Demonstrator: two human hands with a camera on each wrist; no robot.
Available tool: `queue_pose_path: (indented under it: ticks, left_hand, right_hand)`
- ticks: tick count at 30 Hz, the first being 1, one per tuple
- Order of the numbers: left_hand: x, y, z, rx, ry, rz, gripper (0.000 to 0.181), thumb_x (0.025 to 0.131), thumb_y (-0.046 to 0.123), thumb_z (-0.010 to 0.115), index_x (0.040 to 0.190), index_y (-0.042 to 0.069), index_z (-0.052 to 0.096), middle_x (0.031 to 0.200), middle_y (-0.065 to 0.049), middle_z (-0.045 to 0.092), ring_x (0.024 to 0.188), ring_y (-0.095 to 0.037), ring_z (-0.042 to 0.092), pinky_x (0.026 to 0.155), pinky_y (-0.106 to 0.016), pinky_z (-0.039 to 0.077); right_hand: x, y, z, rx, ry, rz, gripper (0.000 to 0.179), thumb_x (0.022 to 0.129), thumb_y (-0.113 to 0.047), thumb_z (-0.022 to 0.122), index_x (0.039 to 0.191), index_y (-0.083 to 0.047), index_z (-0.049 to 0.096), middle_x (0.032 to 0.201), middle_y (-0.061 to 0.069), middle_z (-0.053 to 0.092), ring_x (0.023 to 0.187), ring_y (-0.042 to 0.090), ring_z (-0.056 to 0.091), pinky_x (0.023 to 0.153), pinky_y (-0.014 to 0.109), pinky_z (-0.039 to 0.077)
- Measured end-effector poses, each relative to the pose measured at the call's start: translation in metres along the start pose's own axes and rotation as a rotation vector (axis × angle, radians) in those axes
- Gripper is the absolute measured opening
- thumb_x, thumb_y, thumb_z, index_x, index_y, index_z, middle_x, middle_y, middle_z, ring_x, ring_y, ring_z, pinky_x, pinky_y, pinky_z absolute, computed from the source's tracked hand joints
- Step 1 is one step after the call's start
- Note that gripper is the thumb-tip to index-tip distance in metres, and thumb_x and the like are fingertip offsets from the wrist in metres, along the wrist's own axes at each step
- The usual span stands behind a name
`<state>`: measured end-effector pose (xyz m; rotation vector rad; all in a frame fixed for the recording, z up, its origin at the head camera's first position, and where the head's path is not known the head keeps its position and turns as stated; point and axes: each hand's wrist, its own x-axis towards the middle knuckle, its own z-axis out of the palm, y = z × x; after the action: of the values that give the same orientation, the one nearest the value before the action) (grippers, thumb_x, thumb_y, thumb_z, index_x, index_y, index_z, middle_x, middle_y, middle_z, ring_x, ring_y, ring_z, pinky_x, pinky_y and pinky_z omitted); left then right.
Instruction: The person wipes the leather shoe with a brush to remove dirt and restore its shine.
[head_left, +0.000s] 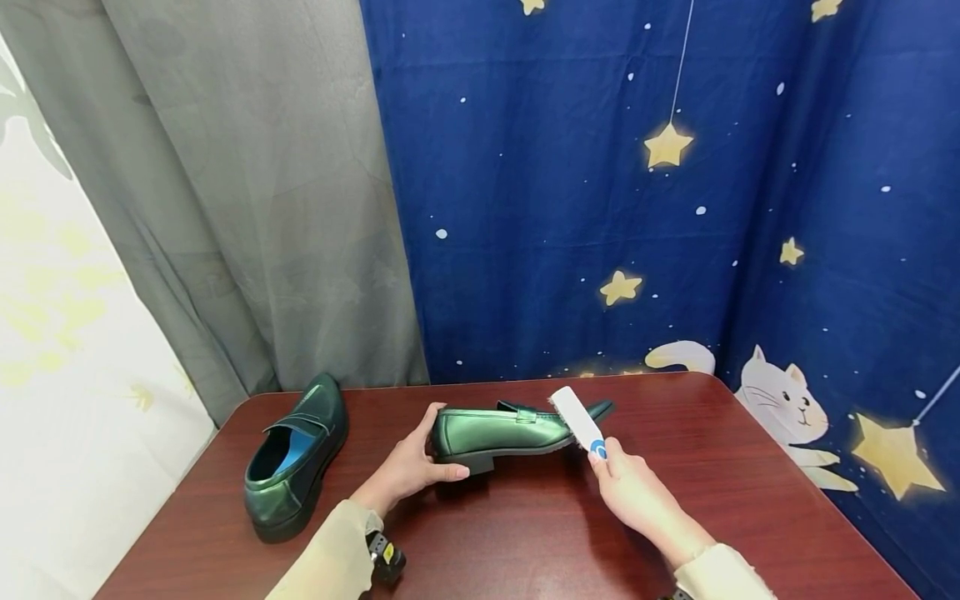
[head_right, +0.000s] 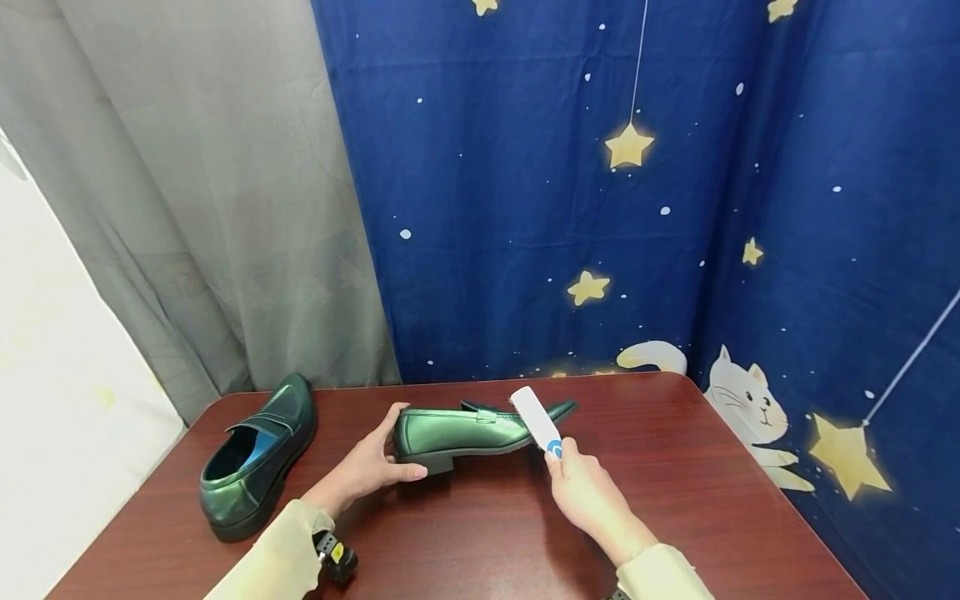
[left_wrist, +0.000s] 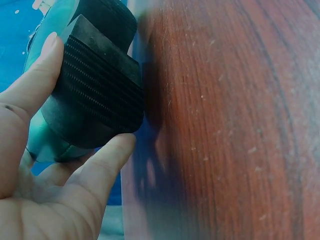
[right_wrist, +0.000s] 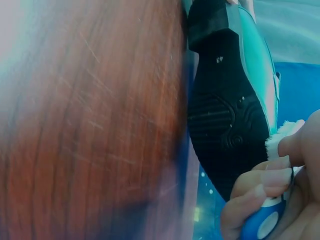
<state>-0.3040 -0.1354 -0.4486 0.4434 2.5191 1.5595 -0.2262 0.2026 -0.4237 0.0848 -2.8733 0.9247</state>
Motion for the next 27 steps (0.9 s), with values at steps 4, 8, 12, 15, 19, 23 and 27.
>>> queue_pose_path:
  ticks: [4, 8, 12, 15, 19, 23, 27]
  left_hand:
    - [0.0, 0.0, 0.0, -0.001, -0.001, 0.006, 0.098, 0.071, 0.029, 0.093, 0.148, 0.042, 0.033, 0.129, -0.01, 0.06, 0.104, -0.022, 0.063, 0.089, -0.039, 0.054]
    - [0.0, -0.001, 0.0, -0.006, -0.001, 0.005, 0.099, 0.071, 0.029, 0.093, 0.148, 0.042, 0.032, 0.129, -0.009, 0.059, 0.104, -0.022, 0.063, 0.089, -0.039, 0.054]
    - [0.001, -0.002, 0.0, -0.006, 0.005, 0.002, 0.1, 0.071, 0.027, 0.094, 0.149, 0.041, 0.032, 0.13, -0.009, 0.059, 0.105, -0.022, 0.062, 0.089, -0.041, 0.054]
    - [0.0, -0.001, 0.0, -0.008, 0.006, 0.001, 0.1, 0.071, 0.027, 0.094, 0.148, 0.041, 0.032, 0.13, -0.009, 0.059, 0.106, -0.022, 0.062, 0.09, -0.041, 0.054]
    - [0.0, -0.001, 0.0, -0.009, 0.004, 0.0, 0.099, 0.072, 0.028, 0.093, 0.148, 0.042, 0.032, 0.129, -0.009, 0.059, 0.105, -0.022, 0.062, 0.09, -0.04, 0.054]
    - [0.0, -0.001, 0.0, -0.005, 0.003, 0.007, 0.099, 0.072, 0.028, 0.093, 0.148, 0.041, 0.032, 0.129, -0.01, 0.06, 0.105, -0.022, 0.062, 0.09, -0.04, 0.054]
    - [0.0, 0.0, 0.0, -0.006, 0.0, 0.011, 0.099, 0.072, 0.029, 0.093, 0.149, 0.038, 0.032, 0.128, -0.01, 0.06, 0.103, -0.022, 0.063, 0.089, -0.039, 0.054]
  right_hand:
    - [-0.002, -0.003, 0.006, 0.016, -0.007, -0.004, 0.017, 0.105, -0.021, 0.052, 0.097, -0.007, 0.045, 0.067, 0.003, 0.047, 0.059, 0.017, 0.046, 0.055, 0.031, 0.039]
    - [-0.004, -0.006, 0.01, 0.014, 0.006, -0.023, 0.017, 0.104, -0.019, 0.052, 0.096, -0.007, 0.045, 0.066, 0.003, 0.047, 0.06, 0.017, 0.047, 0.055, 0.033, 0.039]
    - [-0.005, -0.01, 0.013, 0.004, 0.013, -0.036, 0.016, 0.104, -0.018, 0.054, 0.095, -0.007, 0.045, 0.066, 0.003, 0.047, 0.06, 0.018, 0.048, 0.056, 0.034, 0.04]
    - [-0.006, -0.012, 0.015, 0.007, 0.008, -0.033, 0.016, 0.103, -0.017, 0.054, 0.095, -0.007, 0.046, 0.066, 0.003, 0.047, 0.06, 0.018, 0.048, 0.057, 0.034, 0.041]
    - [-0.007, -0.015, 0.017, 0.01, 0.002, -0.035, 0.015, 0.103, -0.017, 0.055, 0.095, -0.008, 0.046, 0.066, 0.002, 0.047, 0.061, 0.018, 0.049, 0.057, 0.034, 0.041]
    - [-0.008, -0.018, 0.018, 0.009, -0.001, -0.038, 0.015, 0.103, -0.017, 0.055, 0.094, -0.009, 0.046, 0.066, 0.002, 0.048, 0.06, 0.018, 0.049, 0.057, 0.034, 0.041]
    - [-0.009, -0.021, 0.019, 0.013, -0.009, -0.041, 0.015, 0.103, -0.017, 0.056, 0.094, -0.009, 0.046, 0.066, 0.001, 0.048, 0.059, 0.018, 0.048, 0.056, 0.033, 0.041]
